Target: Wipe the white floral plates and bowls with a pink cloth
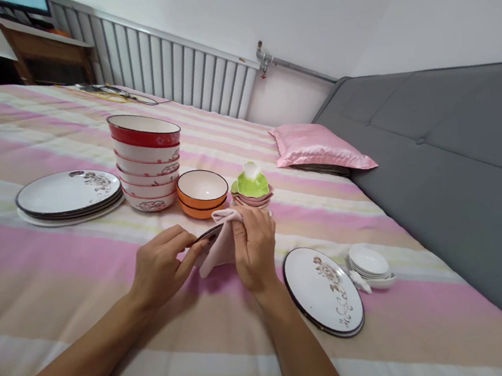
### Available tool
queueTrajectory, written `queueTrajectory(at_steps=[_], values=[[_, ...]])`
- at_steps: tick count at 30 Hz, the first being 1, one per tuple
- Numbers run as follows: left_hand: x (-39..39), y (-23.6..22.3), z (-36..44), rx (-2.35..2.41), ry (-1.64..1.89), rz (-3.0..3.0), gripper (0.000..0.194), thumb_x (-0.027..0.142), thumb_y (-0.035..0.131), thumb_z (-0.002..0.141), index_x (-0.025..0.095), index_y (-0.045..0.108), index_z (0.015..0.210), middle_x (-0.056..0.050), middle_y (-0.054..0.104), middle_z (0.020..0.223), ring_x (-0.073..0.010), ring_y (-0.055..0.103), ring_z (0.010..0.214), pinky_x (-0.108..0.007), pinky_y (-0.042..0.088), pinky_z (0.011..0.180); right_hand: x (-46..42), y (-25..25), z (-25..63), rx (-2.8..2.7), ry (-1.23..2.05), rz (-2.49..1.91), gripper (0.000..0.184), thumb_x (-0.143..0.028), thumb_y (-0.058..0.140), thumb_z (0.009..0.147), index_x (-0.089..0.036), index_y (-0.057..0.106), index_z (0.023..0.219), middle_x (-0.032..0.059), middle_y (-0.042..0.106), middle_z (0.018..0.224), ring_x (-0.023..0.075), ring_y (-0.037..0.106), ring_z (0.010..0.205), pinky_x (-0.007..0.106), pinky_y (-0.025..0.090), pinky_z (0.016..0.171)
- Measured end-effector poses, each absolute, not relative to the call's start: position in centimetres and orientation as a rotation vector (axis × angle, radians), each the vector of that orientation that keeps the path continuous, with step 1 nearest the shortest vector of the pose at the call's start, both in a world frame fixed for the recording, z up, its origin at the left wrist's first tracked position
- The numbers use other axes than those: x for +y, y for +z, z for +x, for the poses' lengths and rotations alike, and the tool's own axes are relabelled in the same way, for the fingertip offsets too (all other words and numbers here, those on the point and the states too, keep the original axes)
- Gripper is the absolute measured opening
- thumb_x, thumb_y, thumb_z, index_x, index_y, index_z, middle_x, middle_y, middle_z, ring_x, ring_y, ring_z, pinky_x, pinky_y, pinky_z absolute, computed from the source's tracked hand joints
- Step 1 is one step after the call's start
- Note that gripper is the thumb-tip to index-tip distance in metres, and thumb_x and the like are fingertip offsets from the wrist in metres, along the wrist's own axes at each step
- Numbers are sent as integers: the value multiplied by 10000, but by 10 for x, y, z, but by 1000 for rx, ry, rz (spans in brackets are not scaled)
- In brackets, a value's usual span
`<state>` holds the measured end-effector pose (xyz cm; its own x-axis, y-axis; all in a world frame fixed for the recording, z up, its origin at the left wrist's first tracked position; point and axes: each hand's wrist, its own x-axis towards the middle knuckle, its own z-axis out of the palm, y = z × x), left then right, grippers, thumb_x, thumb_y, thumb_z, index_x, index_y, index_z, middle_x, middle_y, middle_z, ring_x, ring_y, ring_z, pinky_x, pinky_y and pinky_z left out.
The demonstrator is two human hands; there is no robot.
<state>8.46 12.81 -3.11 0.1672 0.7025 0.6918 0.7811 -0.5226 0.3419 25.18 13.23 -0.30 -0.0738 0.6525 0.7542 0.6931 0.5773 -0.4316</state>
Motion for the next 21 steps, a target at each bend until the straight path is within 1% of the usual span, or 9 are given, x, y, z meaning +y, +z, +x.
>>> queueTrajectory(at_steps=[5,8,11,13,16,18,21], values=[[128,-32,83,-1283,-1397,-2248,284,313,508,880,168,594,652,-6,560,627,-119,522,614,-241,368,576,124,2,243,-1936,-88,-1066,252,-219,374,949,-248,605,1045,23,625,1051,182,517,1001,358,331,919],[128,-31,83,-1263,-1381,-2269,252,279,490,884,171,600,685,-12,588,670,-118,535,637,-235,376,585,121,2,239,-2018,-167,-1076,224,-250,413,936,-234,610,1041,35,631,1046,202,507,1007,389,310,949],[127,-29,83,-1357,-1334,-2325,206,299,486,872,182,616,763,-14,614,736,-124,557,664,-234,374,579,124,-1,239,-2043,-187,-1080,223,-253,412,937,-230,608,1043,37,630,1046,204,502,1016,395,304,961],[127,-27,83,-1514,-1212,-2399,190,344,510,843,194,621,810,-19,623,780,-145,577,697,-247,362,565,127,-3,242,-2033,-177,-1092,231,-253,400,942,-231,606,1043,39,627,1047,203,504,1013,391,309,951],[127,-27,83,-1823,-831,-2544,210,381,519,804,203,612,740,-26,611,753,-183,584,674,-271,314,525,131,-4,246,-1990,-152,-1109,250,-253,374,952,-237,608,1038,40,621,1056,199,509,1014,383,315,941],[128,-29,83,-1910,-610,-2650,210,347,497,800,203,604,689,-32,604,724,-190,578,635,-279,285,513,132,-5,248,-1956,-137,-1123,260,-247,361,956,-239,607,1040,40,617,1060,195,512,1017,377,318,939],[130,-32,84,-1894,-533,-2746,195,270,454,805,198,611,714,-48,620,750,-197,589,651,-286,293,533,132,-4,249,-1939,-132,-1134,255,-246,367,953,-238,607,1038,39,618,1056,193,515,1014,373,320,937]])
